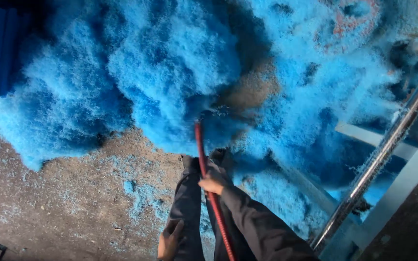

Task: Checking measurements and production logs on a clipboard before sweeping blue foam residue from the floor around a cutting machine.

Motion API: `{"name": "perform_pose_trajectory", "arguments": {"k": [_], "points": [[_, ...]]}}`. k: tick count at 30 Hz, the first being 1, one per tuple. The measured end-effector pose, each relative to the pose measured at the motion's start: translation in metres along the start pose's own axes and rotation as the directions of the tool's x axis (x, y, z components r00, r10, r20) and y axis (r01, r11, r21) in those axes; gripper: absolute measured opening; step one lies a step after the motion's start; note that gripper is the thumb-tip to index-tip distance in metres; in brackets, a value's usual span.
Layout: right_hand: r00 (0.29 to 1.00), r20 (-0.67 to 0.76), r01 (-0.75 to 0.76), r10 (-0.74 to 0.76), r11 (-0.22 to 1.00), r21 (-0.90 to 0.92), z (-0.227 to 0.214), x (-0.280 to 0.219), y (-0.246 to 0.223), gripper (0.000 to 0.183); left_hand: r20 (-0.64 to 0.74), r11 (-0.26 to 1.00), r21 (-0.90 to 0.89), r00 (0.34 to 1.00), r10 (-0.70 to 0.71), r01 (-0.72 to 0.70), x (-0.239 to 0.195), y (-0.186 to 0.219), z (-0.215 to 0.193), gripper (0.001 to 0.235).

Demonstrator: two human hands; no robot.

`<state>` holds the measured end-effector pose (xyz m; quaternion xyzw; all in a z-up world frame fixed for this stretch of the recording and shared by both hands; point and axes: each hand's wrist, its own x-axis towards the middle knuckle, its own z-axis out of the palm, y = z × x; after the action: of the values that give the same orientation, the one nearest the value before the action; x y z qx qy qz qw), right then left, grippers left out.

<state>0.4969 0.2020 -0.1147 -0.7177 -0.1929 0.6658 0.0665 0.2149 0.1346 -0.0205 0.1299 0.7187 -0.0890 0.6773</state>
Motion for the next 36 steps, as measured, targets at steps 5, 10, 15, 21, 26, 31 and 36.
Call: {"name": "perform_pose_trajectory", "arguments": {"k": [5, 10, 15, 21, 26, 31, 36], "points": [[0.904, 0.42, -0.062, 0.084, 0.996, -0.066, 0.031, -0.036, -0.08, 0.029, -0.133, 0.986, -0.072, 0.981, 0.142, -0.153, 0.023, -0.022, -0.039, 0.038], [0.749, 0.652, -0.133, 0.12, 0.991, -0.03, 0.069, -0.099, -0.094, 0.034, -0.294, 0.971, -0.093, 0.938, 0.184, -0.22, 0.038, -0.029, -0.077, 0.039], [0.904, 0.425, -0.245, 0.049, 0.873, 0.421, 0.003, -0.176, -0.07, 0.043, -0.284, 0.977, -0.052, 0.941, 0.186, -0.209, 0.052, 0.014, -0.081, 0.039], [0.932, -0.111, -0.244, 0.345, 0.823, 0.512, -0.106, -0.227, 0.005, 0.038, -0.136, 0.901, 0.132, 0.893, 0.43, -0.413, 0.004, 0.167, -0.01, 0.035], [0.713, -0.562, -0.221, 0.419, 0.895, 0.387, -0.229, -0.189, 0.024, 0.058, 0.196, 0.317, 0.55, 0.489, 0.85, -0.772, -0.097, 0.399, 0.111, 0.033], [0.509, -0.736, -0.13, 0.446, 0.885, 0.447, -0.373, -0.107, -0.011, 0.088, 0.572, -0.423, 0.422, -0.127, 0.81, -0.802, -0.154, 0.618, 0.222, 0.042], [0.606, -0.762, -0.309, 0.226, 0.95, 0.037, -0.352, -0.002, 0.031, 0.091, 0.814, -0.911, 0.368, -0.409, 0.413, -0.188, -0.147, 0.8, 0.29, 0.067]]}}
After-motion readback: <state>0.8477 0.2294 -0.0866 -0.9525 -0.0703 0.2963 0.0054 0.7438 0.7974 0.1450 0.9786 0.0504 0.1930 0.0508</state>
